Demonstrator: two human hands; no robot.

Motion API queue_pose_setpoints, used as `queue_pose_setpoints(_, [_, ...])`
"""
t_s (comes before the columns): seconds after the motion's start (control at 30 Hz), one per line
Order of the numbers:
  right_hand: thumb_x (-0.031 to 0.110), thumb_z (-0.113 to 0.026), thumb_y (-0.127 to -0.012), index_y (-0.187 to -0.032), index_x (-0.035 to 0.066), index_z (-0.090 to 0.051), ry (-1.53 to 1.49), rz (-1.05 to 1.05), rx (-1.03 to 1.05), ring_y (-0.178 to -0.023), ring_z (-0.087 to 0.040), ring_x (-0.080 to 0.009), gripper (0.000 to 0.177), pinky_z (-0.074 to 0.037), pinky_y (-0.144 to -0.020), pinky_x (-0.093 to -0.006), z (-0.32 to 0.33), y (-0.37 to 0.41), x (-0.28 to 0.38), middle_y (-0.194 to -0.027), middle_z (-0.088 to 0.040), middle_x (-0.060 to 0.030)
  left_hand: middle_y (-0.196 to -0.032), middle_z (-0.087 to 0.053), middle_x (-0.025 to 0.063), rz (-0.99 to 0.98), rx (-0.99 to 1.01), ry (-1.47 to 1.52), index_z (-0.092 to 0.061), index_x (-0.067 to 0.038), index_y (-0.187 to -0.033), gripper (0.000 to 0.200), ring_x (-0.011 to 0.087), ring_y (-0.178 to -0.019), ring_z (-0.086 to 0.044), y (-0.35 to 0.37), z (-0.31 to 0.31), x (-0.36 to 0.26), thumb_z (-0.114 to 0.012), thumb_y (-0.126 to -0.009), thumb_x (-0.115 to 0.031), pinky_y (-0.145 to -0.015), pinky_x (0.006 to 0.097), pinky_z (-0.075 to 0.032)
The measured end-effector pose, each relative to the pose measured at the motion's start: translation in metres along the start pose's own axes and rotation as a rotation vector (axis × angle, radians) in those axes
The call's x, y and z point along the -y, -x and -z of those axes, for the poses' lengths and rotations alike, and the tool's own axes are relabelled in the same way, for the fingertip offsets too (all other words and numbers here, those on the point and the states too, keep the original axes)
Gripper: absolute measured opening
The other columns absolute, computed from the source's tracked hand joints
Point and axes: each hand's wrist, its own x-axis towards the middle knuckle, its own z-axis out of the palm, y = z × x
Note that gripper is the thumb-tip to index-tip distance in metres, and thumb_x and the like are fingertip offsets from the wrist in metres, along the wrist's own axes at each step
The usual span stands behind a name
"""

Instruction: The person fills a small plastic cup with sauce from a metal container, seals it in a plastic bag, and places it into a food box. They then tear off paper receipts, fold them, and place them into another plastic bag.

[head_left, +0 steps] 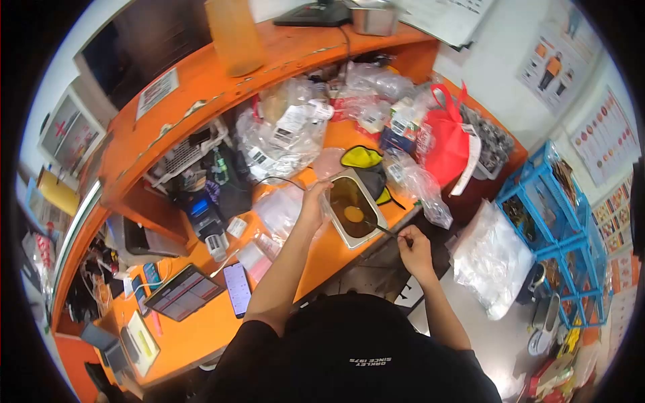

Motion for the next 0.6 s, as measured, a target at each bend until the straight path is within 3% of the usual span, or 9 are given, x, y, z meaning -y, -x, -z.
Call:
queue_pose_setpoints(0.1, [0.0,-0.061,-0.083,-0.084,0.001,-0.056,0.025,0.137,-0.05,-0.066,-0.053,-0.0128,0.005,-0.044,-0.062,-0.0269,-0.007,-0.007,-0.007,-0.069,-0.055,-0.0061,-0.092,-0.06,0.0037,0.019,-0.006,0.103,-0.061,-0.009,-0.088,0.021,0.0194,-0.095,-0.053,-0.008,0.022,-0.001,-0.064,-0.081,-0.029,-0.089,0.0362,-0.04])
queue_pose_setpoints(0.17, [-0.001,-0.061,-0.081,-0.088,-0.001,-0.058,0.015,0.081,-0.026,-0.069,-0.06,-0.0167,0.007,-0.047,-0.063,-0.0287,-0.008,-0.01,-0.008,-0.074,-0.061,-0.0112,-0.095,-0.058,0.0036,0.096,-0.012,0.145,-0.061,-0.009,-0.087,0.024,0.0205,-0.094,-0.052,0.007,0.005,-0.023,-0.064,-0.08,-0.032,-0.086,0.0391,-0.042])
queue_pose_setpoints(0.23, [-0.002,-0.061,-0.081,-0.088,-0.001,-0.057,0.053,0.113,0.025,-0.072,-0.059,-0.0152,0.008,-0.046,-0.066,-0.0271,-0.008,-0.015,-0.018,-0.076,-0.06,-0.0089,-0.095,-0.055,0.0029,0.125,-0.025,0.053,-0.061,-0.012,-0.088,0.026,0.0208,-0.092,-0.051,0.0,0.018,-0.016,-0.064,-0.079,-0.037,-0.077,0.0428,-0.045])
queue_pose_setpoints(0.3, [-0.004,-0.061,-0.08,-0.086,0.0,-0.056,-0.08,0.113,0.029,-0.07,-0.056,-0.0136,0.01,-0.045,-0.068,-0.0262,-0.012,-0.016,-0.015,-0.074,-0.056,-0.0057,-0.095,-0.054,0.0017,0.134,0.0,0.061,-0.061,-0.013,-0.089,0.028,0.0193,-0.09,-0.051,0.009,0.011,-0.023,-0.063,-0.078,-0.039,-0.076,0.0408,-0.044])
queue_pose_setpoints(0.37, [-0.005,-0.061,-0.079,-0.085,0.001,-0.053,-0.057,0.114,0.058,-0.069,-0.051,-0.0125,0.011,-0.044,-0.067,-0.0262,-0.012,-0.021,-0.03,-0.074,-0.053,-0.0036,-0.092,-0.057,0.0021,0.074,-0.022,0.24,-0.062,-0.01,-0.09,0.016,0.0153,-0.094,-0.053,0.011,0.013,-0.017,-0.061,-0.082,-0.023,-0.08,0.0331,-0.044])
queue_pose_setpoints(0.43, [-0.006,-0.06,-0.08,-0.084,0.001,-0.051,-0.04,0.111,0.064,-0.068,-0.048,-0.012,0.012,-0.043,-0.067,-0.0261,-0.011,-0.02,-0.025,-0.073,-0.05,-0.0034,-0.093,-0.058,0.0054,-0.245,-0.055,0.12,-0.056,-0.004,-0.101,0.026,0.0162,-0.094,-0.055,-0.01,0.037,0.009,-0.065,-0.079,-0.014,-0.084,0.03,-0.044])
queue_pose_setpoints(0.5, [-0.005,-0.06,-0.081,-0.084,0.0,-0.051,-0.05,0.138,0.066,-0.069,-0.048,-0.012,0.011,-0.042,-0.068,-0.0261,-0.013,-0.017,-0.016,-0.075,-0.05,-0.0038,-0.095,-0.057,0.0068,-0.522,-0.423,-0.131,-0.052,0.0,-0.107,0.038,0.0167,-0.093,-0.054,0.006,0.03,0.011,-0.07,-0.077,-0.017,-0.083,0.0306,-0.044])
queue_pose_setpoints(0.53, [-0.004,-0.06,-0.082,-0.084,0.0,-0.051,-0.031,0.142,0.055,-0.069,-0.047,-0.0123,0.01,-0.042,-0.068,-0.0264,-0.013,-0.017,-0.019,-0.075,-0.051,-0.004,-0.095,-0.057,0.0068,-0.532,-0.442,-0.13,-0.052,0.0,-0.107,0.038,0.0167,-0.093,-0.054,0.013,0.032,0.001,-0.07,-0.077,-0.017,-0.083,0.0306,-0.044])
queue_pose_setpoints(0.6, [-0.002,-0.06,-0.083,-0.084,0.0,-0.051,-0.005,0.102,0.05,-0.07,-0.048,-0.0132,0.009,-0.041,-0.069,-0.0271,-0.012,-0.015,-0.005,-0.075,-0.051,-0.0044,-0.098,-0.053,0.0104,-0.54,-0.354,-0.599,-0.046,0.003,-0.114,0.056,0.0187,-0.093,-0.051,0.034,0.04,-0.018,-0.074,-0.076,-0.026,-0.083,0.0318,-0.043])
